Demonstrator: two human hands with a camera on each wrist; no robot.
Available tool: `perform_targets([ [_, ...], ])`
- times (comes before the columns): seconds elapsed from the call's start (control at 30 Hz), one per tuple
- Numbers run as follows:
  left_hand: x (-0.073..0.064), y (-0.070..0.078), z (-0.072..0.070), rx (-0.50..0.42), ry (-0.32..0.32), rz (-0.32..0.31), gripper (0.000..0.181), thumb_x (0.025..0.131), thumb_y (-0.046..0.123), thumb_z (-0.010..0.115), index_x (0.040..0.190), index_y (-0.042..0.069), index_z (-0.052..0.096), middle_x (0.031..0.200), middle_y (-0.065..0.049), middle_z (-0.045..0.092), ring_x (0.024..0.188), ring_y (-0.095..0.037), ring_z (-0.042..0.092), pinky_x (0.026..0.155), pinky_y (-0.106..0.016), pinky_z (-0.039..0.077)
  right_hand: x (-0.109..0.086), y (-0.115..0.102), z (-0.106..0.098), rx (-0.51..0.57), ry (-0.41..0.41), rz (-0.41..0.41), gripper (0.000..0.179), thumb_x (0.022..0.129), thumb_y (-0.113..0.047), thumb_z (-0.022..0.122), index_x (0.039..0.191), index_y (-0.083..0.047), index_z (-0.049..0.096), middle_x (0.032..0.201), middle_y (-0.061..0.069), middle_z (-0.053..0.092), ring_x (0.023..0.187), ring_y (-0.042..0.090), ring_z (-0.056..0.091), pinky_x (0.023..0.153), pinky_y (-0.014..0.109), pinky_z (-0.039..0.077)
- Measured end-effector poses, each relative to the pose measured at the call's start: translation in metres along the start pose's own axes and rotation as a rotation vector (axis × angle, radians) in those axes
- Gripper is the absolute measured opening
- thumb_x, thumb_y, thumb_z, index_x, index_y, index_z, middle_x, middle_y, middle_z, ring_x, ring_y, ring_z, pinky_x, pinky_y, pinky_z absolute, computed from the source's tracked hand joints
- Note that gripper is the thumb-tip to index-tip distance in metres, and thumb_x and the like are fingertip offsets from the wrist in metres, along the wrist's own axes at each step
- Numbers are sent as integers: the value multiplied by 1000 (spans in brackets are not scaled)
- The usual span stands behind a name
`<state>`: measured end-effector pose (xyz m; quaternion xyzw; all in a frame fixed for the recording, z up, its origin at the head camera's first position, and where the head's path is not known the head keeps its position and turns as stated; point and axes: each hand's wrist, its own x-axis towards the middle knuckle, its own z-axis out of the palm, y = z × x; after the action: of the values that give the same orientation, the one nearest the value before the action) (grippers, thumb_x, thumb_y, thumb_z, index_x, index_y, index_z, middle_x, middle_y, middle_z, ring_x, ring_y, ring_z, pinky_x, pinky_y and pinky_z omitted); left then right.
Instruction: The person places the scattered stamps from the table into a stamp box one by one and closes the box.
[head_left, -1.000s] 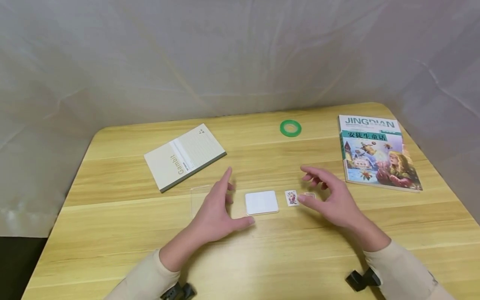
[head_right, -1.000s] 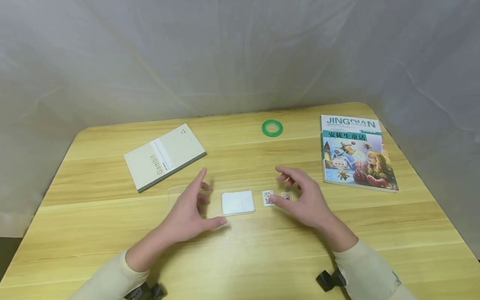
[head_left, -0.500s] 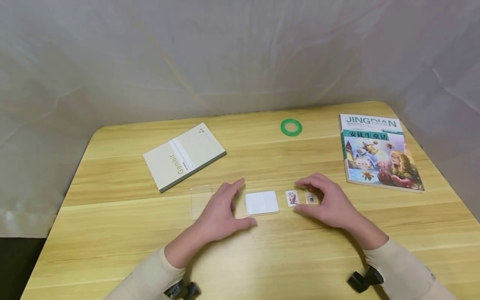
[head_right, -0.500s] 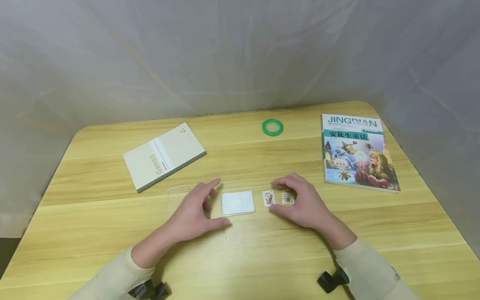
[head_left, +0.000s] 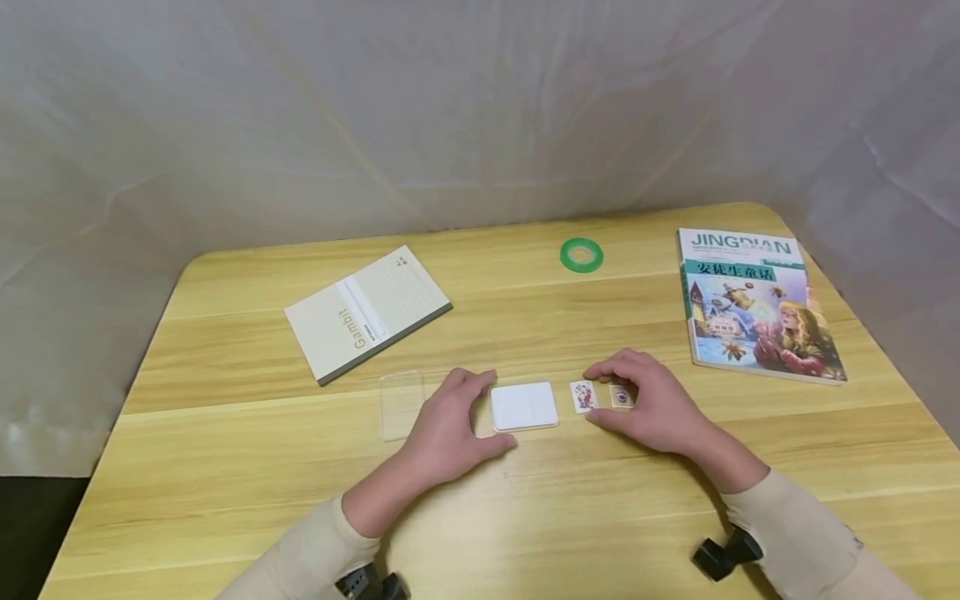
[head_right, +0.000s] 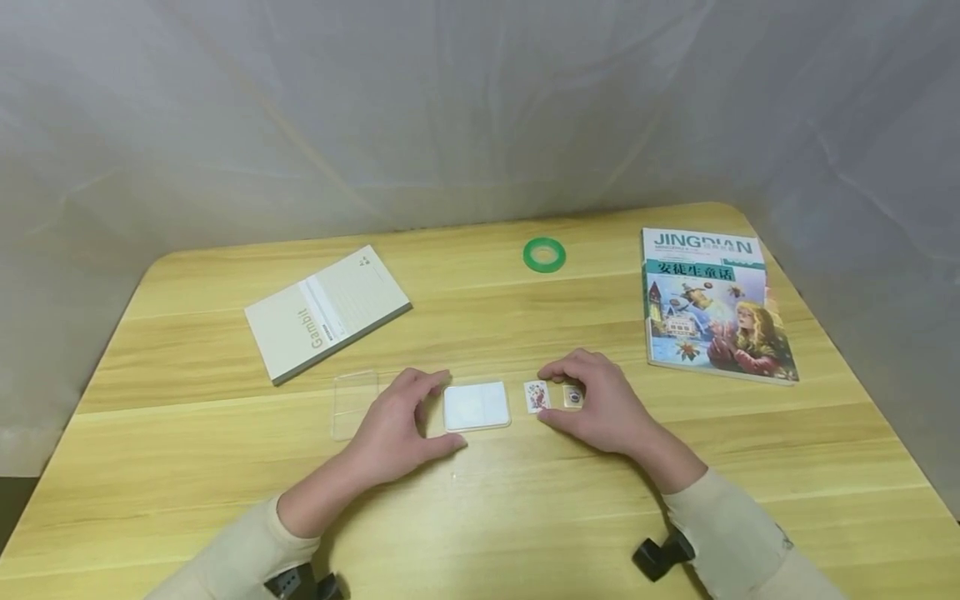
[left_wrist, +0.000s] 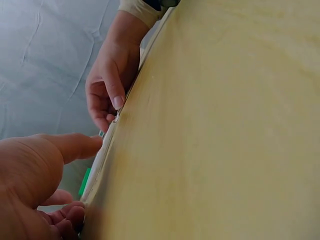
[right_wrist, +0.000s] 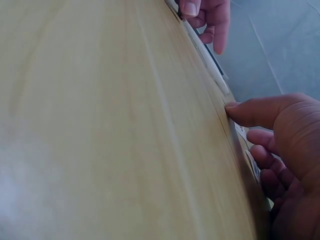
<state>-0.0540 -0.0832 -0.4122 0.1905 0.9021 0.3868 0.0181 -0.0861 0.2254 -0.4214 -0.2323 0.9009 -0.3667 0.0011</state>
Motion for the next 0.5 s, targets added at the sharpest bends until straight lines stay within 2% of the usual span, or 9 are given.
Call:
perform_targets([
  [0.17, 0, -1, 3, 33, 12, -9, 78, 70, 33, 91, 135, 1, 59, 113, -5, 55, 96, -20, 58, 87, -39, 49, 0, -1, 1, -10, -5, 10, 46, 72, -25, 91, 113, -16, 72, 102, -7, 62, 95, 14, 55, 84, 40, 43],
  [0.5, 3, -5, 4, 74, 21, 0, 68, 71, 35, 91, 126, 4, 65, 110, -4, 55, 92, -19, 58, 83, -38, 50, 0, -2, 0, -21, -2, 13, 41, 73, -23, 91, 109, -19, 73, 97, -8, 61, 87, 13, 52, 77, 35, 42],
])
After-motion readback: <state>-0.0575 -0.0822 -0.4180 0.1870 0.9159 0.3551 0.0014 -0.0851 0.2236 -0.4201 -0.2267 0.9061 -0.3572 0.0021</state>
